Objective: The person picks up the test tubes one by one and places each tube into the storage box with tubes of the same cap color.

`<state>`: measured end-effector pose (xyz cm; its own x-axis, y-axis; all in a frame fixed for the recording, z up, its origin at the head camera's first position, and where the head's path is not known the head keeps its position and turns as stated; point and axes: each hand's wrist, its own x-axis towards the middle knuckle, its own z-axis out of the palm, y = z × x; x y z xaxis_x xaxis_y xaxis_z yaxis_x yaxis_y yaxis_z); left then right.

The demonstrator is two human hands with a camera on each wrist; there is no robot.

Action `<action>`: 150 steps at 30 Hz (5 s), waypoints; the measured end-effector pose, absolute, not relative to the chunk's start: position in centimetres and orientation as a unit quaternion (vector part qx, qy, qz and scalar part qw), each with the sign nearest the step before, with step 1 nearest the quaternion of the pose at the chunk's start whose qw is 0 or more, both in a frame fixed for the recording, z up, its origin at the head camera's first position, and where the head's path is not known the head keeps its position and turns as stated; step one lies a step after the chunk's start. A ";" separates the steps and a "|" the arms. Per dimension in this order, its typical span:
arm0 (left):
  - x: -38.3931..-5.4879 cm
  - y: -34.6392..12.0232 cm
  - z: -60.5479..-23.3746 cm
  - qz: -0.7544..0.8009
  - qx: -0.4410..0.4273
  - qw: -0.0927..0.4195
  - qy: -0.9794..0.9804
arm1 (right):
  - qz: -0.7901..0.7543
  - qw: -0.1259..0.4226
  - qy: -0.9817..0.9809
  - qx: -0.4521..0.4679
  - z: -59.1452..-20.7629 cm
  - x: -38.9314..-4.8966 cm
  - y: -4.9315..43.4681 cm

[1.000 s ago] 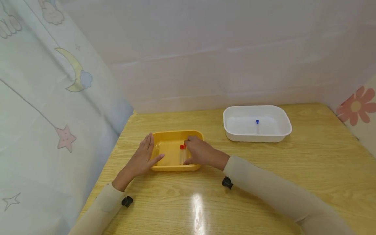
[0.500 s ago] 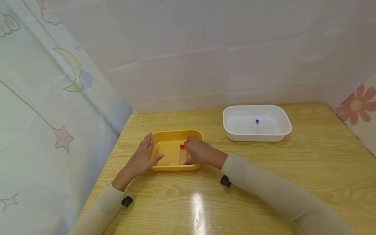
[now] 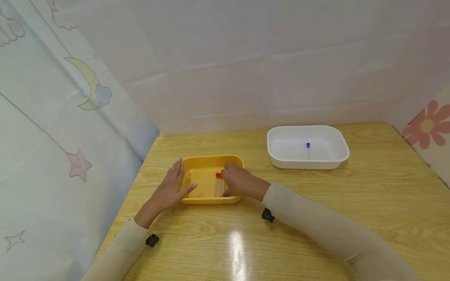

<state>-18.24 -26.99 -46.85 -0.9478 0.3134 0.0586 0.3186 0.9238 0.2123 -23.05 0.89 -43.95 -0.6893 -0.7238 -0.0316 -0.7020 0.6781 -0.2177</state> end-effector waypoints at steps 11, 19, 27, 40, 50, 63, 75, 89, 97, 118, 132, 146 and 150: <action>-18.1 -26.9 -46.7 -0.113 -0.160 0.012 -0.981 | -0.104 0.058 0.911 -0.396 -44.0 -23.0 0.7; -18.1 -26.9 -46.7 -0.110 -0.160 0.012 -0.981 | -0.091 0.059 0.911 -0.398 -44.0 -23.1 0.5; -18.1 -27.1 -46.9 -0.104 -0.159 0.022 -0.982 | -0.078 0.052 0.908 -0.408 -44.4 -23.2 0.0; -18.2 -27.0 -46.7 -0.102 -0.163 0.014 -0.981 | -0.078 0.061 0.912 -0.398 -44.1 -23.0 0.0; -18.2 -27.0 -46.7 -0.106 -0.164 0.011 -0.981 | -0.082 0.074 0.919 -0.379 -43.8 -23.0 -0.2; -18.1 -27.1 -46.6 -0.110 -0.158 0.002 -0.981 | -0.080 0.063 0.921 -0.376 -43.6 -23.0 -0.3; -18.2 -27.1 -46.7 -0.115 -0.157 0.004 -0.981 | -0.105 0.049 0.920 -0.375 -43.0 -22.6 0.0; -18.1 -27.0 -46.4 -0.111 -0.162 0.008 -0.981 | -0.156 0.021 0.901 -0.405 -43.0 -22.4 1.5; -18.2 -27.0 -46.6 -0.112 -0.157 0.005 -0.981 | -0.171 0.004 0.896 -0.410 -42.9 -22.1 2.2; -18.1 -27.1 -46.6 -0.105 -0.161 0.006 -0.981 | -0.197 -0.021 0.897 -0.395 -41.4 -21.2 5.4; -18.0 -27.0 -46.4 -0.098 -0.160 0.006 -0.982 | -0.196 -0.050 0.905 -0.373 -41.1 -21.2 8.6; -18.0 -26.9 -46.4 -0.104 -0.156 0.003 -0.982 | -0.200 -0.065 0.913 -0.350 -40.9 -21.3 11.5; -18.2 -27.0 -46.5 -0.105 -0.157 0.001 -0.982 | -0.198 -0.076 0.914 -0.346 -40.9 -21.5 12.3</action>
